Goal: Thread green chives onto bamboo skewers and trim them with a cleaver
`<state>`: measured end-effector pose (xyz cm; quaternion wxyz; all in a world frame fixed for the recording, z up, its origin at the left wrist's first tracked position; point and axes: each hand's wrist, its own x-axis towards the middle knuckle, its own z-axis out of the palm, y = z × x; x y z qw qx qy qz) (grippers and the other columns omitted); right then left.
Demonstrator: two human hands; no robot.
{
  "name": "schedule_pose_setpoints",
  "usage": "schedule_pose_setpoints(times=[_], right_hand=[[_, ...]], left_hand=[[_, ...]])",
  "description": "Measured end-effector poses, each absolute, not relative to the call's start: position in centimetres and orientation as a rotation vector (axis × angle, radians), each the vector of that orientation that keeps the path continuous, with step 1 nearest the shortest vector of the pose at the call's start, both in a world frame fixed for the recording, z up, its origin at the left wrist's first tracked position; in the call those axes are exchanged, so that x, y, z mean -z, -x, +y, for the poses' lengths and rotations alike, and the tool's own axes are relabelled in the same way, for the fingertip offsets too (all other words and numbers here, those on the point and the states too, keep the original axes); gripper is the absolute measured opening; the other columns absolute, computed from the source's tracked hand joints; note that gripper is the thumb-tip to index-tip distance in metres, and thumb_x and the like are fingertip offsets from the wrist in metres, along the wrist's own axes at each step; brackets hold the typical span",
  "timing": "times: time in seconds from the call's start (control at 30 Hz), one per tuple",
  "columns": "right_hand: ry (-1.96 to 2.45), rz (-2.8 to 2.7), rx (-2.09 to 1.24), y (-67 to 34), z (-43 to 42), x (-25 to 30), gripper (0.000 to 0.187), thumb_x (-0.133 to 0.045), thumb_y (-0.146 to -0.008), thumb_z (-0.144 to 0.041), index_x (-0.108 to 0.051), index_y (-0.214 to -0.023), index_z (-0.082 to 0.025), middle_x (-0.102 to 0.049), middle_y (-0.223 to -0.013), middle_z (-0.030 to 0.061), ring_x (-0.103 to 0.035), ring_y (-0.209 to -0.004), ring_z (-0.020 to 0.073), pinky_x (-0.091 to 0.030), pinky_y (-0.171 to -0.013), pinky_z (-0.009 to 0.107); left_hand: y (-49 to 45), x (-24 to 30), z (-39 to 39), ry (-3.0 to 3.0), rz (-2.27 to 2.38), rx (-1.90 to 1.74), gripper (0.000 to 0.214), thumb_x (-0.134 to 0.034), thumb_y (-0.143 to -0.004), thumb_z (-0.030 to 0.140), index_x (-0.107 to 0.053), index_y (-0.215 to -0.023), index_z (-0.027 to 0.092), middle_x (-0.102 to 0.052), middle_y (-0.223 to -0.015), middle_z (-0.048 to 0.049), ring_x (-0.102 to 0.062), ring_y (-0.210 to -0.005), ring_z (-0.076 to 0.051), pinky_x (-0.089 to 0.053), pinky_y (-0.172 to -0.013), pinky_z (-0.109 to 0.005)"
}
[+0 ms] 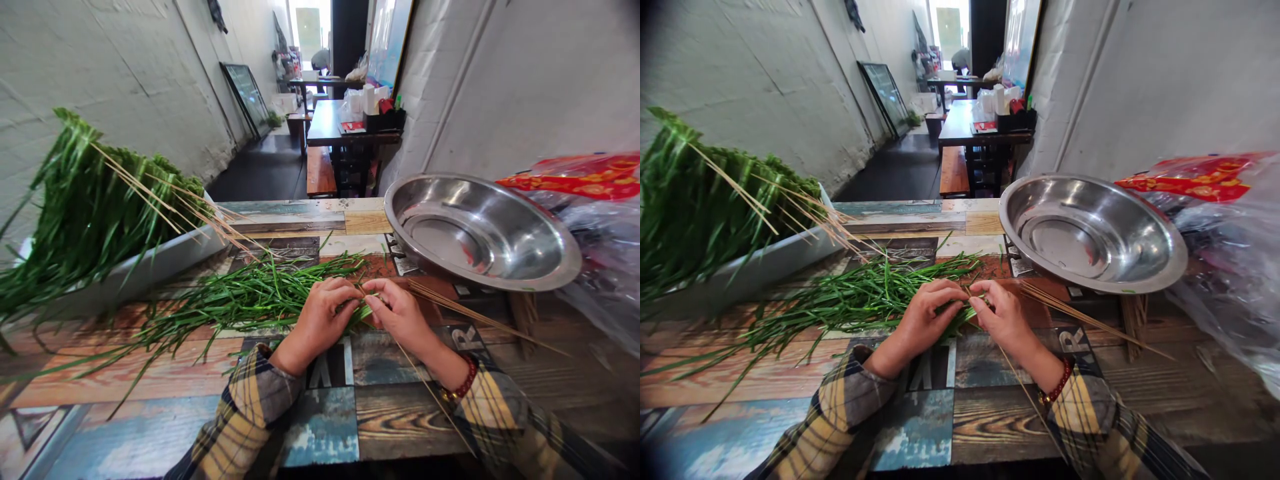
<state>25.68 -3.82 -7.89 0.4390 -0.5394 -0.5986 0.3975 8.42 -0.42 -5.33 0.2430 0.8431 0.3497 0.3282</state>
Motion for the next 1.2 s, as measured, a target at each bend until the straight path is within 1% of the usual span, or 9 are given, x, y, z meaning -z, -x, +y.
schedule_pose_setpoints(times=[0.07,0.2,0.3,0.5,0.67,0.77,0.87,1.03,1.2], right_hand=[[1.346,-1.446,-1.030,-25.8,-3.7,8.1,0.033,-0.052,-0.085,-0.040,-0.058,-0.105,-0.014,-0.054,-0.052,-0.0055,-0.050,-0.044,0.0094,-0.039,-0.046,0.021],[1.362,-1.360,-1.142,-25.8,-3.6,8.2,0.038,-0.053,-0.084,-0.043,-0.062,-0.102,-0.012,-0.051,-0.048,-0.0056,-0.046,-0.041,0.0089,-0.035,-0.042,0.021],[1.367,-1.344,-1.157,-25.8,-3.7,7.9,0.037,-0.054,-0.083,-0.044,-0.063,-0.099,-0.011,-0.051,-0.047,-0.0058,-0.044,-0.039,0.0081,-0.034,-0.041,0.020],[1.383,-1.458,-1.036,-25.8,-3.9,7.5,0.034,-0.054,-0.082,-0.043,-0.064,-0.092,-0.012,-0.054,-0.050,-0.0041,-0.050,-0.042,0.0095,-0.039,-0.045,0.021],[1.374,-1.537,-0.975,-25.7,-4.0,7.7,0.028,-0.053,-0.085,-0.037,-0.064,-0.095,-0.014,-0.055,-0.052,-0.0035,-0.051,-0.046,0.0096,-0.039,-0.045,0.020],[1.376,-1.582,-0.932,-25.5,-4.1,7.6,0.026,-0.052,-0.085,-0.035,-0.065,-0.095,-0.015,-0.056,-0.053,-0.0031,-0.051,-0.046,0.0094,-0.037,-0.044,0.020],[1.393,-1.592,-0.910,-25.4,-4.2,7.5,0.025,-0.052,-0.085,-0.034,-0.065,-0.095,-0.015,-0.057,-0.053,-0.0029,-0.051,-0.045,0.0095,-0.037,-0.044,0.020],[1.383,-1.579,-0.894,-25.3,-4.2,7.4,0.024,-0.051,-0.086,-0.033,-0.065,-0.095,-0.016,-0.059,-0.057,-0.0024,-0.053,-0.046,0.0097,-0.040,-0.046,0.021],[1.360,-1.590,-0.839,-25.2,-4.5,7.1,0.027,-0.050,-0.086,-0.033,-0.066,-0.098,-0.015,-0.057,-0.053,-0.0027,-0.053,-0.045,0.0101,-0.041,-0.046,0.021]], left_hand=[[-7.9,5.1,0.1,-2.186,0.981,-1.022,0.017,-0.050,-0.090,0.022,-0.066,-0.093,0.021,-0.068,-0.093,-0.0056,-0.061,-0.090,-0.017,-0.044,-0.081,-0.031],[-6.5,4.8,1.2,-2.100,1.166,-1.181,0.017,-0.049,-0.090,0.021,-0.066,-0.091,0.019,-0.066,-0.088,-0.0048,-0.061,-0.086,-0.016,-0.046,-0.078,-0.029],[-5.7,4.8,1.6,-2.243,1.256,-1.050,0.015,-0.051,-0.088,0.020,-0.066,-0.087,0.019,-0.065,-0.086,-0.0047,-0.059,-0.085,-0.017,-0.045,-0.077,-0.029],[-5.6,5.1,1.5,-2.556,1.437,-0.707,0.014,-0.053,-0.087,0.021,-0.067,-0.084,0.020,-0.063,-0.087,-0.0057,-0.055,-0.084,-0.019,-0.041,-0.077,-0.033],[-6.1,5.9,1.6,-2.686,1.512,-0.587,0.011,-0.058,-0.085,0.026,-0.068,-0.085,0.022,-0.061,-0.088,-0.0059,-0.052,-0.086,-0.022,-0.036,-0.071,-0.034],[-6.3,6.2,1.8,-2.698,1.519,-0.564,0.008,-0.059,-0.083,0.024,-0.067,-0.081,0.022,-0.060,-0.087,-0.0057,-0.051,-0.085,-0.022,-0.035,-0.069,-0.033],[-6.4,6.1,1.8,-2.671,1.527,-0.621,0.011,-0.057,-0.084,0.021,-0.064,-0.075,0.020,-0.060,-0.086,-0.0057,-0.050,-0.084,-0.021,-0.035,-0.069,-0.033],[-7.1,5.6,1.5,-2.424,1.397,-0.941,0.010,-0.055,-0.083,0.016,-0.061,-0.075,0.019,-0.062,-0.088,-0.0039,-0.053,-0.087,-0.019,-0.039,-0.077,-0.032],[-8.0,5.7,1.0,-2.084,1.141,-1.036,0.010,-0.053,-0.081,0.012,-0.061,-0.076,0.017,-0.062,-0.074,-0.0006,-0.056,-0.070,-0.013,-0.042,-0.067,-0.026]])
